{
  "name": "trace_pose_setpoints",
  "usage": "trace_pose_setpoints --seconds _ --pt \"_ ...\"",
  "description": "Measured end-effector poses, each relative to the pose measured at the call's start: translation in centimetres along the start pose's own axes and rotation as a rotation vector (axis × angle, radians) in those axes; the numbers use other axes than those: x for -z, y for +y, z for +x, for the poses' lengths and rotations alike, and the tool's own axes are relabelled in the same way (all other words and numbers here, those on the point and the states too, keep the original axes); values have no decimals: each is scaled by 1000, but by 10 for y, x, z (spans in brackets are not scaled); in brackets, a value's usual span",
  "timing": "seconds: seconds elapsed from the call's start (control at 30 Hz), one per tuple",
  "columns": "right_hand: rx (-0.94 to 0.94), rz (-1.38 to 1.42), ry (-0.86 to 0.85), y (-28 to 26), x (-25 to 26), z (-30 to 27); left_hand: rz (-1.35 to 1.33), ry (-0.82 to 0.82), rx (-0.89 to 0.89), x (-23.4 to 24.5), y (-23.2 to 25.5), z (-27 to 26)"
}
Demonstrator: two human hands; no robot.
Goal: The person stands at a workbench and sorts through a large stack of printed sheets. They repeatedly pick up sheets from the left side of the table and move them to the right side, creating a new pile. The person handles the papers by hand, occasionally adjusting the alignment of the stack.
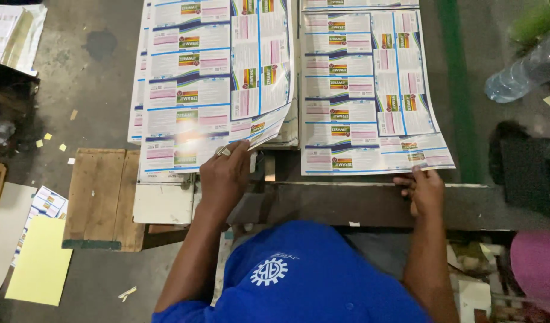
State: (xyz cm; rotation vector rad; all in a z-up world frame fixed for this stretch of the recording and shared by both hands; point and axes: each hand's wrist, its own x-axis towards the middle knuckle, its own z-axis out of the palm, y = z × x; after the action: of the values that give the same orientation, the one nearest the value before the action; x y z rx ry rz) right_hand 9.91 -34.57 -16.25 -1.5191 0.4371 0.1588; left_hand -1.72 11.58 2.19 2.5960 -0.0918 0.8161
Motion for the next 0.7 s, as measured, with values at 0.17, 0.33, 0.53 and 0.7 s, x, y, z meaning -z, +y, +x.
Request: trace_pose_setpoints --seconds 0.17,0.33,0.53,0.7 --pt "-69 -49 83 1 -19 -38 -62 4 -11 -5 8 -5" --pt "-12 -36 -281 4 -75 -75 -256 -105 -213 -52 45 -7" --pt "-34 223 -661 16 -113 -86 -241 -331 -345 -88 85 -13" --pt "15 332 -424 -13 -86 -81 -99 -314 -279 -65 53 -1"
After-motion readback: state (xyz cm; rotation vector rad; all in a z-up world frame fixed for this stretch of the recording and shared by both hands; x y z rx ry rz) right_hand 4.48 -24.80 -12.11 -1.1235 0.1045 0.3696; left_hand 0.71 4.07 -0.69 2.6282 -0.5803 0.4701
